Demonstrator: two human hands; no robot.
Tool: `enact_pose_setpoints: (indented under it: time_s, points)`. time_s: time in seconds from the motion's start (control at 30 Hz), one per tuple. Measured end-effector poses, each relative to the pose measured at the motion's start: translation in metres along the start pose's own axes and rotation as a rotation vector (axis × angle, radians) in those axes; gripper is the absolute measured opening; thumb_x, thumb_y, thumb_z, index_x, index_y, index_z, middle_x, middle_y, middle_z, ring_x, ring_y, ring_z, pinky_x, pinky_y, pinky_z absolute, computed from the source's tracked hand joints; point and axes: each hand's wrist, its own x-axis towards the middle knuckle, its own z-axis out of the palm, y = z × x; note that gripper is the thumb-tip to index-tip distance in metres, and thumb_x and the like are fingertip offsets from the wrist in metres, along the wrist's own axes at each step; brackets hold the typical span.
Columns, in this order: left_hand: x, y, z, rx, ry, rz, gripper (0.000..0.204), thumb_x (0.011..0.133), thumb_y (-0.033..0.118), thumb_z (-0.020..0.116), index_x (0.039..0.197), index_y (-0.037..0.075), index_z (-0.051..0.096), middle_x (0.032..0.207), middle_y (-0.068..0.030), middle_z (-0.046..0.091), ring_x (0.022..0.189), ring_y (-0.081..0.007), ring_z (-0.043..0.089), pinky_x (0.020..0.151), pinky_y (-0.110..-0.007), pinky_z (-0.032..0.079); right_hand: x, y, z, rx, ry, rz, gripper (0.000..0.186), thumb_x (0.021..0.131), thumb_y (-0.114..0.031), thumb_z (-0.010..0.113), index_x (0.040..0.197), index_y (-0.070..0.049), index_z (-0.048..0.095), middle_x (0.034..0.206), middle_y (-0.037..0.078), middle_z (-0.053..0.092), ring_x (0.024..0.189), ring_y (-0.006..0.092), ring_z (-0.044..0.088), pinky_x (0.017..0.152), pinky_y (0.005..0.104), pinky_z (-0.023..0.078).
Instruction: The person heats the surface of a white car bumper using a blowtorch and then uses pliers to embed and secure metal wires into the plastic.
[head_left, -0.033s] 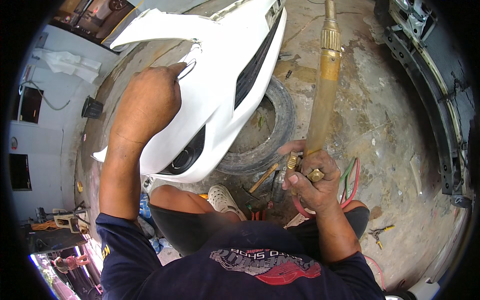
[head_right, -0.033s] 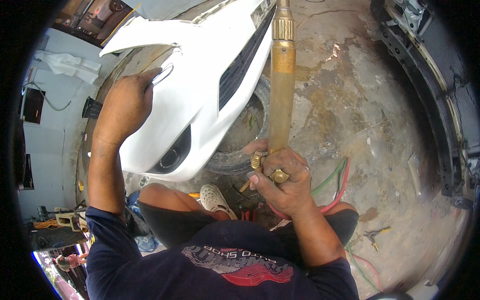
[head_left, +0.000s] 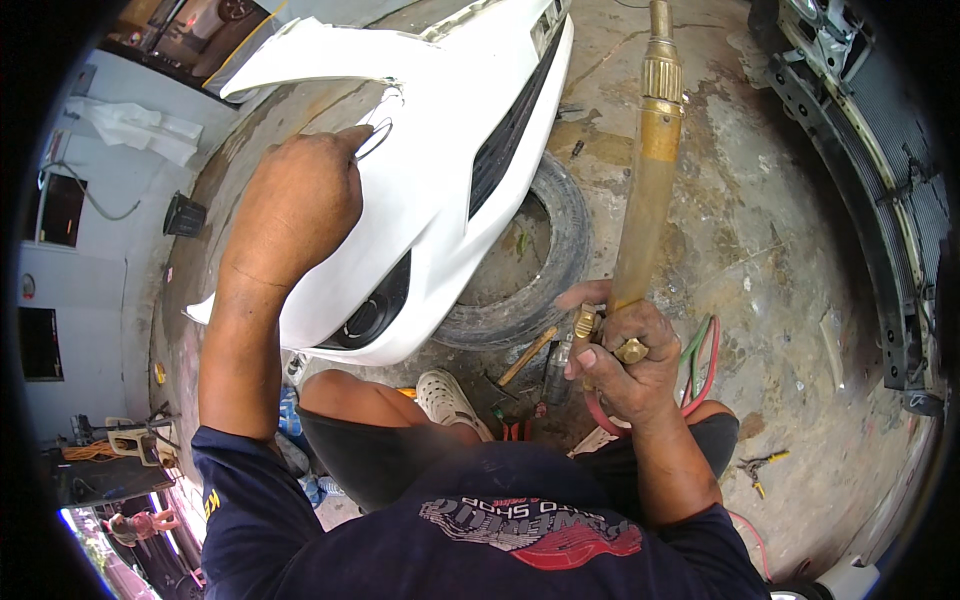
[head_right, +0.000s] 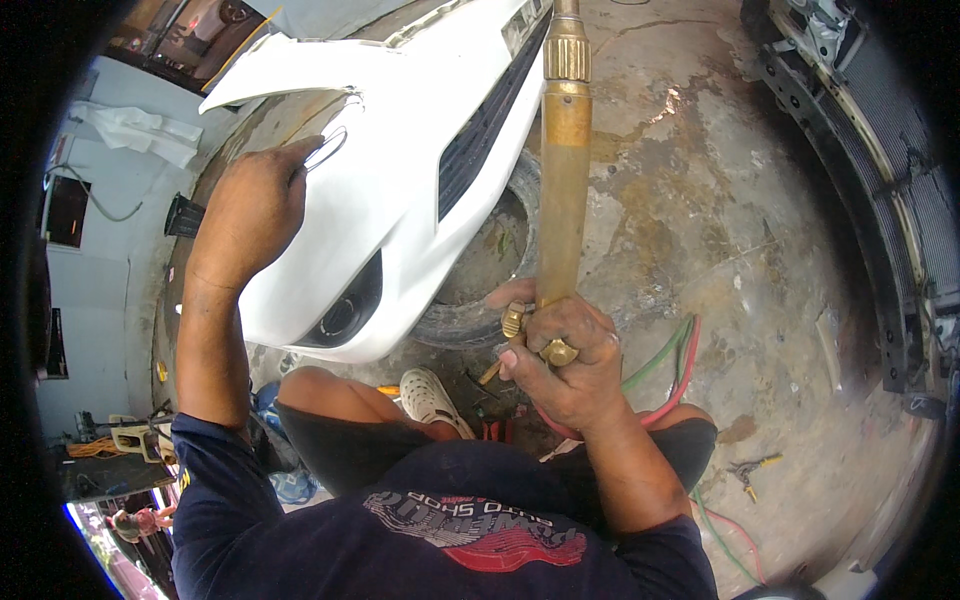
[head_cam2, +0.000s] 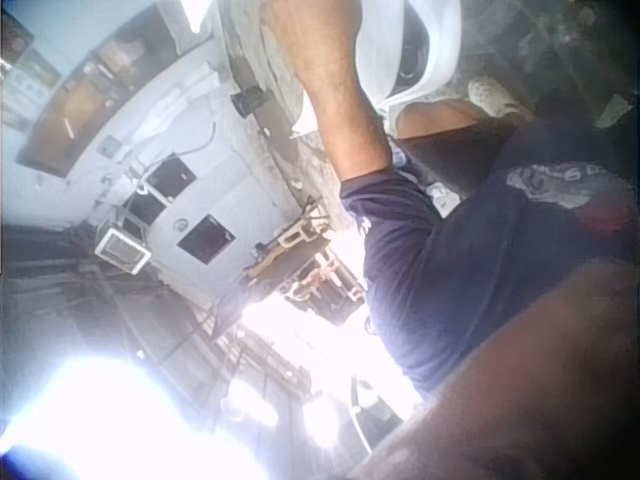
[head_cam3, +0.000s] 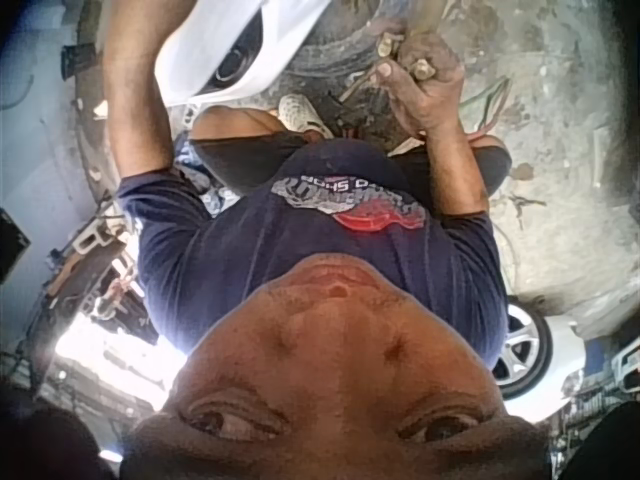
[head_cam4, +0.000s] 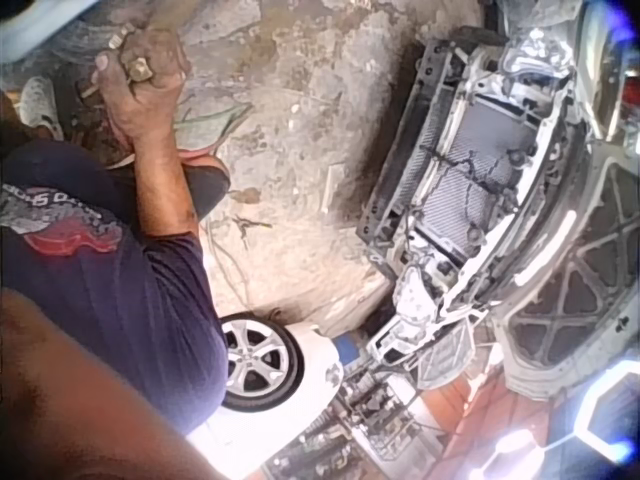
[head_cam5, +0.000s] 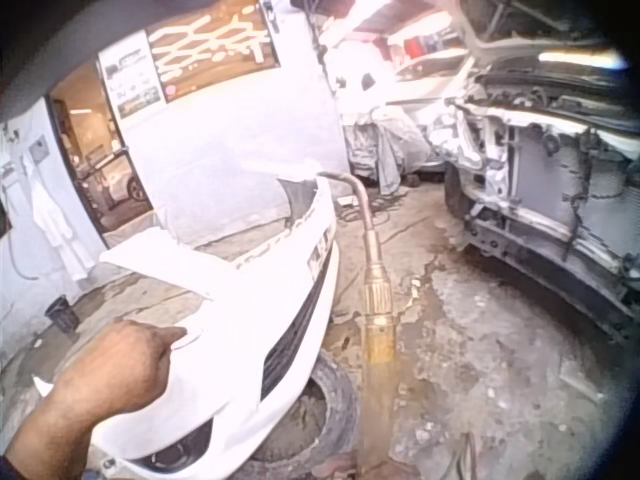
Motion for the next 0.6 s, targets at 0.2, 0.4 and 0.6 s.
enact_pose_setpoints:
  time_s: [0.2,0.4,0.6]
  points:
    - [-0.0005,-0.0002,0.0008,0.008,-0.016,-0.026,0.037,0.099,0.006,0.056,0.132,0.002,0.074,0.116,-0.0281,0.075,0.108,-0.0455,0.071,0.102,-0.052,0.053,0.0016,0.0006,-0.0002,-0.020,-0.019,-0.037,0.024,0.088,-0.005,0.080,0.087,-0.010,0.057,0.087,0.015,0.072,0.107,0.0348,0.077,0.081,0.0401,0.057]
    - [0.0018,0.0020,0.0003,-0.004,-0.029,-0.038,0.038,0.100,0.006,0.057,0.133,0.002,0.073,0.118,-0.0276,0.075,0.110,-0.0444,0.072,0.102,-0.050,0.054,0.0003,-0.0002,-0.0021,-0.018,-0.010,-0.033,0.023,0.089,-0.005,0.079,0.087,-0.010,0.057,0.087,0.015,0.073,0.107,0.0343,0.077,0.081,0.0403,0.057]
    - [0.0061,-0.0038,0.0076,-0.061,-0.050,-0.064,0.038,0.099,0.007,0.058,0.133,0.002,0.074,0.119,-0.0280,0.075,0.109,-0.0456,0.071,0.102,-0.051,0.053,0.0014,-0.0027,-0.0014,-0.032,-0.017,-0.026,0.024,0.089,-0.005,0.080,0.087,-0.010,0.057,0.088,0.015,0.073,0.106,0.0334,0.077,0.081,0.0399,0.057]
